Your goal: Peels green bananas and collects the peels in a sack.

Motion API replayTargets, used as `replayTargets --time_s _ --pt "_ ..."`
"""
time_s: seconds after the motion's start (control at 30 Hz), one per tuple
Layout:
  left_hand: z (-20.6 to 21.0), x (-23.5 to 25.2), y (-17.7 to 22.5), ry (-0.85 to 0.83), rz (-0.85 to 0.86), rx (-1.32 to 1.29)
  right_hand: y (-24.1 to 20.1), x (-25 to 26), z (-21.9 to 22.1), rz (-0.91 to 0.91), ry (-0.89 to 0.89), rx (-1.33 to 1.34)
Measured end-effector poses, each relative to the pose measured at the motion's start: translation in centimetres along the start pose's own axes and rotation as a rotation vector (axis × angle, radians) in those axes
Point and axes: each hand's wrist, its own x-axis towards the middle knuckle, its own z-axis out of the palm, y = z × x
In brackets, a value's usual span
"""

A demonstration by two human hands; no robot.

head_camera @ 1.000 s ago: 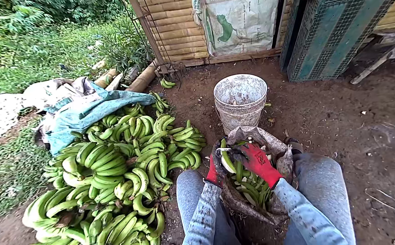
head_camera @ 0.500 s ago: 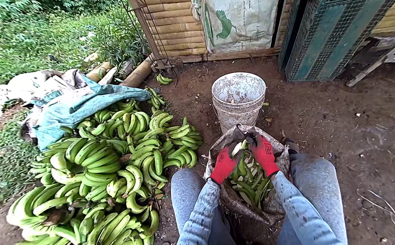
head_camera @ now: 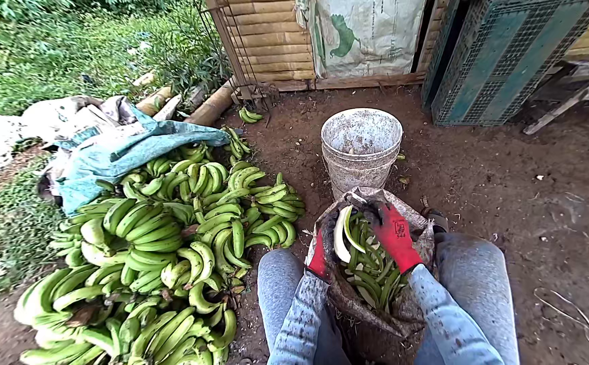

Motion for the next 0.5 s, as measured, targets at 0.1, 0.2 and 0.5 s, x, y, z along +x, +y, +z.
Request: replayTargets --time_s 0.1,0.2,0.5 --pt "1.9 0.4 3.3 0.215 0.243 0.375 0.4 0.4 -1.1 0.091 0.102 0.116" --pt "5.3 5.2 10.1 0.319 0.634 0.647 0.4 0.4 -1.3 0.081 0.113 0.229" --pt "5.7 7.6 0.1 -0.162 -0.095 1.414 0.9 0.0 -2.4 0.056 0.263 0.598"
